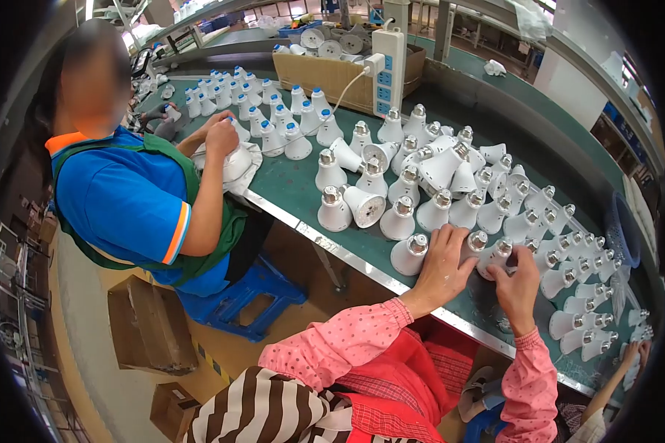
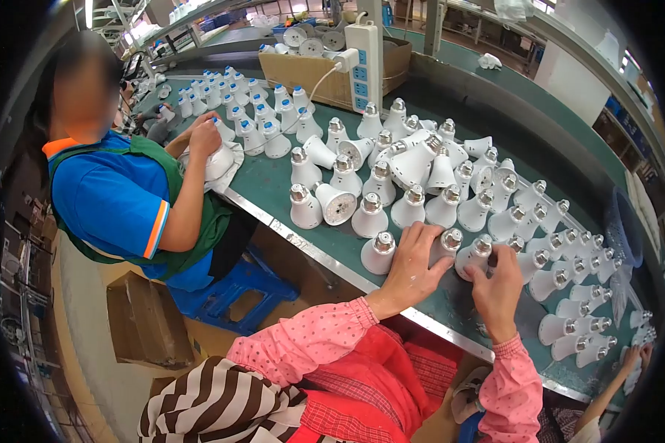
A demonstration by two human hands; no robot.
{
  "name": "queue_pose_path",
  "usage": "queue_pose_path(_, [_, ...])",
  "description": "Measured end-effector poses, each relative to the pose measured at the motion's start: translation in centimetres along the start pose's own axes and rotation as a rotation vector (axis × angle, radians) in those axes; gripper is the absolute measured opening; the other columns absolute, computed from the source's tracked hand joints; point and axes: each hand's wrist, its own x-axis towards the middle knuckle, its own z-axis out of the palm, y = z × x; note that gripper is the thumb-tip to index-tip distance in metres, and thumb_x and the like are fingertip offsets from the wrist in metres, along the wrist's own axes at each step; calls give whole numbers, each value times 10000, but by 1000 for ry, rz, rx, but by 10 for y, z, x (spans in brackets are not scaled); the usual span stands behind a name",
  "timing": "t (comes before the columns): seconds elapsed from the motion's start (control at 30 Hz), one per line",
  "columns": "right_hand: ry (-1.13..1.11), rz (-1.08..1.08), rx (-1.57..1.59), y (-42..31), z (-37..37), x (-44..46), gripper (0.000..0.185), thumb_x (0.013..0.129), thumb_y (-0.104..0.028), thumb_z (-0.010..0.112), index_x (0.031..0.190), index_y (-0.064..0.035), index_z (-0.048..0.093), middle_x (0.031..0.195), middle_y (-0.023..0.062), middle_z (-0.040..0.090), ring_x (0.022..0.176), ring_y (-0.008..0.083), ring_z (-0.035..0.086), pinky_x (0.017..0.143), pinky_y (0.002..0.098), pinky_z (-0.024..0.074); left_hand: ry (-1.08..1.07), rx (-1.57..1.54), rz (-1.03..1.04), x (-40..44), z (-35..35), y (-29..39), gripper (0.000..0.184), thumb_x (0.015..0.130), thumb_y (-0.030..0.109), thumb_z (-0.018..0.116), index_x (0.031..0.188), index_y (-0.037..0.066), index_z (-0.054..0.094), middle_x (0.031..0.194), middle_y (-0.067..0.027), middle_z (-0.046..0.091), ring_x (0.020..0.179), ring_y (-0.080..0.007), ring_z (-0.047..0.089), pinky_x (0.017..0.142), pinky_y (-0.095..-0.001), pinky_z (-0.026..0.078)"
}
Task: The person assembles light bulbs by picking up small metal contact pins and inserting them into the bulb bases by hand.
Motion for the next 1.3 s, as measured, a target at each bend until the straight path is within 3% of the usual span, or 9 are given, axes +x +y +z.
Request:
queue_pose_path(0.4, [76,-26,-128,14,17,1,382,873,-119,744,1172,17,549,1027,288,638,944,505,642,784,543,517,-9,226,134,-6,9,-10,535,845,115,739,1329,-34,563,1106,-211,578,1064,-413,551,948,-508,440])
queue_pose_path(0.6, [180,150,208,-3,-70,-22,227,895,-56,747,1108,4,696,896,132,709,741,228,682,690,354,534,-114,12,-28,-1,7,-1,591,838,-6,735,1394,-10,533,1188,-201,564,1139,-420,537,994,-477,444])
queue_pose_path(0.67, [124,192,145,0,-93,-41,177,900,-30,730,1073,4,710,902,116,703,745,206,666,684,341,523,-144,34,40,-1,13,-3,598,875,-46,726,1437,7,530,1222,-151,557,1045,-249,630,750,-291,587])
queue_pose_path(0.73, [1,163,-21,5,-105,-63,182,915,-25,729,1095,-1,717,926,96,702,784,171,657,733,321,527,-196,-46,-23,-1,19,4,605,881,-48,721,1450,-6,518,1240,-156,554,1054,-250,633,758,-290,587])
queue_pose_path(0.9, [-84,-113,-211,10,-85,-82,182,845,28,716,1021,-18,712,956,121,630,883,339,647,741,427,534,-185,-86,-38,-5,23,16,628,881,-59,706,1472,-25,498,1259,-173,546,1051,-259,624,772,-309,568])
queue_pose_path(1.07, [-231,-290,-427,27,-75,-74,240,737,-35,688,973,-32,641,938,114,584,884,315,615,734,420,536,-150,-65,8,-9,13,20,649,857,-87,695,1474,-28,502,1240,-179,546,996,-271,595,762,-332,537])
queue_pose_path(1.1, [-258,-332,-446,30,-74,-70,242,728,-51,679,965,-36,632,940,114,582,881,312,612,731,418,537,-165,-58,-16,-11,12,19,612,884,-79,676,1471,-17,514,1276,-174,546,1123,-260,625,791,-316,584])
queue_pose_path(1.2, [-312,-436,-537,26,-78,-64,194,782,-111,648,960,-39,618,951,129,582,896,318,615,783,436,533,-90,8,49,-14,16,17,578,837,-43,705,1401,-19,578,1161,-164,581,998,-284,624,763,-332,567])
queue_pose_path(1.3, [-358,-533,-647,24,-78,-61,204,793,-111,647,973,-21,615,1033,172,617,996,364,635,890,461,542,-5,52,215,-17,18,15,591,826,-12,726,1397,-24,572,1222,-206,600,1087,-394,602,959,-447,515])
